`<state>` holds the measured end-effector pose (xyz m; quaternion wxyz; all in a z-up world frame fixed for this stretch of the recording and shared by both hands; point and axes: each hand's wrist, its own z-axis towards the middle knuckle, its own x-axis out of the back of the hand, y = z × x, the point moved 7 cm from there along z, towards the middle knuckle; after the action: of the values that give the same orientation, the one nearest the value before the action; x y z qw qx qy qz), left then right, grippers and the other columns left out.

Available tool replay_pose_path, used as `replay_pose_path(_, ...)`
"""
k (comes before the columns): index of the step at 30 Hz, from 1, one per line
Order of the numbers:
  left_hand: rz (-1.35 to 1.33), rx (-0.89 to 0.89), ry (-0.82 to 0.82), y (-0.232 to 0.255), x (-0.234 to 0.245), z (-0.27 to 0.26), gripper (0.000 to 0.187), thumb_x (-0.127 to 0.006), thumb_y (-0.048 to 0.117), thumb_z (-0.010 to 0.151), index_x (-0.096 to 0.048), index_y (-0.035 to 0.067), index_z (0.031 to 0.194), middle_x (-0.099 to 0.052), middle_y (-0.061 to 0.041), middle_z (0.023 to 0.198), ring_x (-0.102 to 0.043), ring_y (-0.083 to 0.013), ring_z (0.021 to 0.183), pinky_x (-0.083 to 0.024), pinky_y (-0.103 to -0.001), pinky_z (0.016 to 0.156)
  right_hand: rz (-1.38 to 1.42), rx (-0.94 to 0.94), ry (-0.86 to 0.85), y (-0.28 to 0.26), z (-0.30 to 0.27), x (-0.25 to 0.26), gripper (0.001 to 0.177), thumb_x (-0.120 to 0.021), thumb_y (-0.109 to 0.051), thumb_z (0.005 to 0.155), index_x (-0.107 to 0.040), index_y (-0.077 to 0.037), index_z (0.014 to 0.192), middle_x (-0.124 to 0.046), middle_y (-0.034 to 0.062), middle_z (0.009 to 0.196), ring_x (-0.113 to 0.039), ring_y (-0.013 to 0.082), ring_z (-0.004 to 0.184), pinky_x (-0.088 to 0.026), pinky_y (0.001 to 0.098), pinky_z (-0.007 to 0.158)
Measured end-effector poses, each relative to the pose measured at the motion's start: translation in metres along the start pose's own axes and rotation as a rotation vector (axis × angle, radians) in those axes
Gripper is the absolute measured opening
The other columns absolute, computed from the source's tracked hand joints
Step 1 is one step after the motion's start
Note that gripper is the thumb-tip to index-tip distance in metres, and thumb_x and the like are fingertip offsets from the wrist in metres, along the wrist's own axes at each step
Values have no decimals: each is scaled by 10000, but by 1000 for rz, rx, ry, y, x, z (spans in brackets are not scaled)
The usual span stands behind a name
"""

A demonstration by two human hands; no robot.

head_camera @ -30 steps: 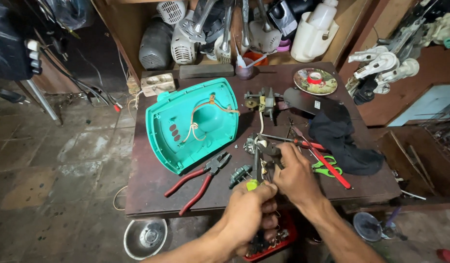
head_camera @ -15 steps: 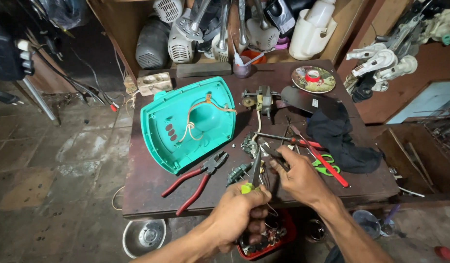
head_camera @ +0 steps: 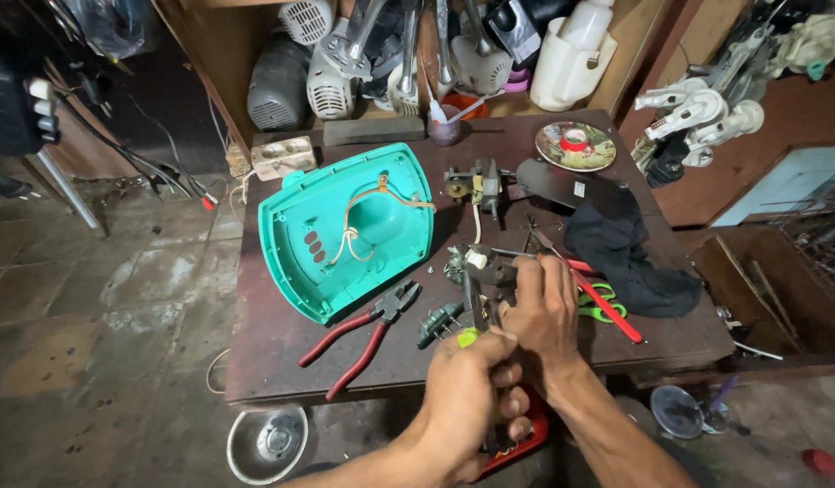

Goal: The person uses pliers to strip the insulation from wires connected to a small electrical component. They then use a screwdriver to tighten a screw on the component and place it into a teal plastic housing.

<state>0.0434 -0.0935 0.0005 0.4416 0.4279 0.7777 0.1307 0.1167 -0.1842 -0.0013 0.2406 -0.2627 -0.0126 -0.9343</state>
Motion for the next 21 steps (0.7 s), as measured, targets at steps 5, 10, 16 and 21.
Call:
replay_pose_path(5,88,65,-72,11,9,3,120,-521,74,924,-444,107,838,-318,-50,622,-299,-155,405,-260,-279,314,481,-425,-507,29,0,-19,197,-553,-19,848,-599,-99,1022,-646,82,863,-601,228,721,-479,386,673)
replay_pose_path(10,230,102,-100,9,27,13,158,-576,87,930,-449,113,839,-337,-51,611,-331,-172,389,-254,-279,299,603,-437,-732,43,-15,-27,191,-569,-296,984,-591,-107,971,-649,15,790,-520,132,727,-450,307,689)
replay_pose_path(16,303,154,-225,10,29,14,253,-570,80,950,-405,138,766,-317,-42,614,-287,-157,409,-271,-277,320,696,-634,-982,35,-16,-21,453,-522,-418,922,-678,-125,1231,-761,8,1144,-669,140,1060,-494,284,918)
replay_pose_path(21,228,81,-91,13,33,18,217,-532,82,945,-417,127,767,-321,-36,610,-303,-157,413,-280,-282,304,136,-250,-458,37,-15,-3,238,-622,75,859,-547,14,1076,-610,160,926,-612,311,844,-540,445,730)
